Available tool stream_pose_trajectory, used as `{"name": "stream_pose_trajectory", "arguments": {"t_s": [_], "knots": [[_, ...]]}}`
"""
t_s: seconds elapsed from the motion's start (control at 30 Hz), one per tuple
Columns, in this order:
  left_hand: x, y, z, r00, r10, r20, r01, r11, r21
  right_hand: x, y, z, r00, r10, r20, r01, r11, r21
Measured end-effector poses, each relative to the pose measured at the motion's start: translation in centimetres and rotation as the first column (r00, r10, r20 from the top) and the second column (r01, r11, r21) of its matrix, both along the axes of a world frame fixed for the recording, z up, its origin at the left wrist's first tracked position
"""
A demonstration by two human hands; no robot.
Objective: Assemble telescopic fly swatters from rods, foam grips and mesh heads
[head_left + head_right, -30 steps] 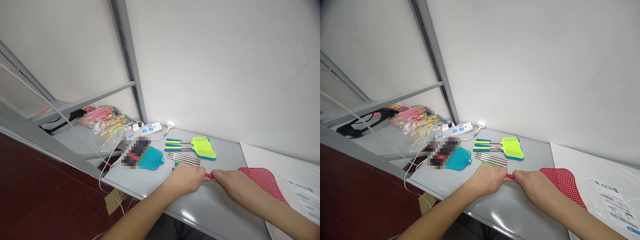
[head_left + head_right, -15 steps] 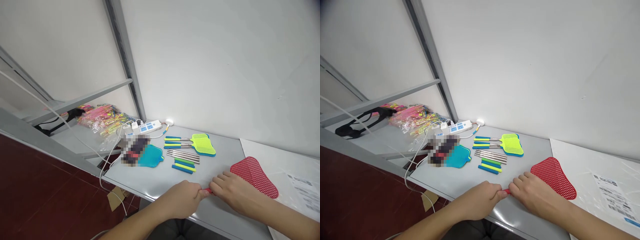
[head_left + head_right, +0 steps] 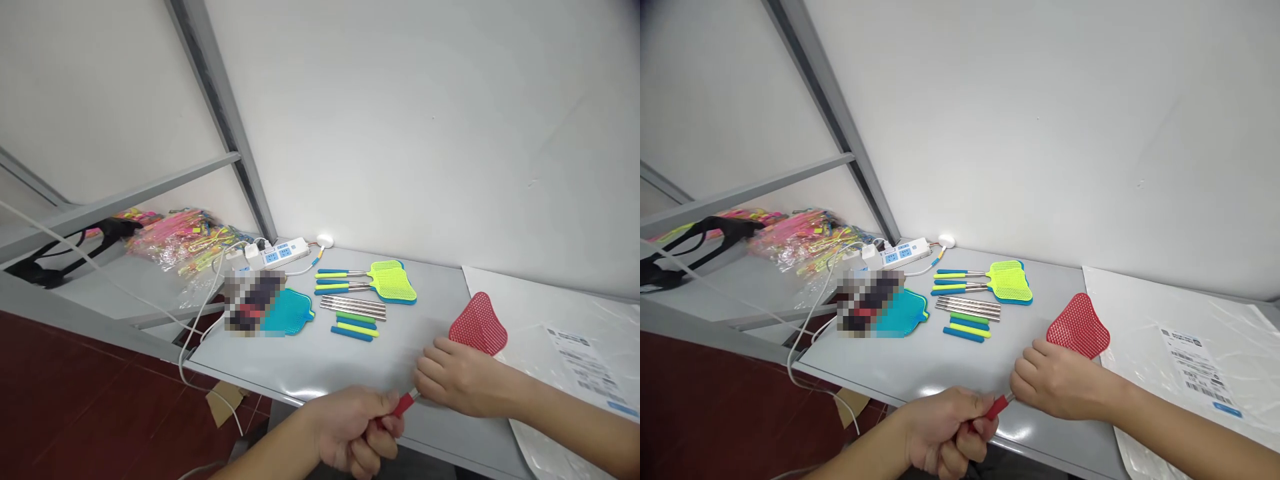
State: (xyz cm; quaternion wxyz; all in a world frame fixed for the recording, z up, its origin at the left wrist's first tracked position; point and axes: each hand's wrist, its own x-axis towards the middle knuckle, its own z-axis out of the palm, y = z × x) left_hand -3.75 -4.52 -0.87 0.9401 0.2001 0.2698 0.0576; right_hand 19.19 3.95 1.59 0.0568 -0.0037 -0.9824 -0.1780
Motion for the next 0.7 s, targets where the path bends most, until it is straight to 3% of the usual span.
{"name": "stream_pose_trajectory", "arguments": {"t_s": [0.13,0.2,0.27,0.3,0.37,0.43,0.5,0.53,0.6,0.7], "knots": [[-2.1,-1.0,-0.5,1.0,0.003,-0.011,-0.003,1.0,-0.017,4.4,4.1,1.0,0.994,-0.071,-0.08,0.074,0.996,0.038],[-3.7,-1.4,-1.2,0.994,0.087,-0.063,-0.086,0.996,0.023,8.1,7.1,2.0,0.946,-0.262,-0.191,0.279,0.958,0.065],[-5.0,-1.5,-1.5,0.945,0.286,-0.161,-0.254,0.947,0.196,11.2,9.2,2.9,0.867,-0.42,-0.267,0.457,0.885,0.092],[-5.3,-1.4,-1.4,0.884,0.417,-0.21,-0.329,0.875,0.355,12.2,9.6,3.2,0.827,-0.485,-0.285,0.527,0.845,0.089],[-5.2,-1.0,-0.9,0.739,0.627,-0.246,-0.305,0.638,0.708,12.6,9.2,3.1,0.788,-0.546,-0.282,0.585,0.808,0.068],[-4.4,-0.4,-0.5,0.638,0.731,-0.244,-0.047,0.353,0.935,11.5,7.7,2.2,0.801,-0.553,-0.23,0.576,0.816,0.045],[-3.5,-0.1,-0.8,0.546,0.8,-0.249,0.266,0.116,0.957,9.8,5.9,0.8,0.828,-0.531,-0.178,0.546,0.837,0.04],[-3.1,-0.1,-1.1,0.495,0.837,-0.235,0.392,0.026,0.92,9.0,5.1,0.1,0.84,-0.513,-0.178,0.528,0.848,0.042],[-2.4,-0.2,-2.2,0.404,0.897,-0.181,0.544,-0.076,0.836,7.8,3.9,-1.2,0.854,-0.475,-0.213,0.494,0.869,0.044],[-2.0,-0.6,-3.6,0.359,0.927,-0.105,0.517,-0.104,0.85,7.0,2.4,-2.8,0.837,-0.452,-0.308,0.48,0.877,0.017]]}}
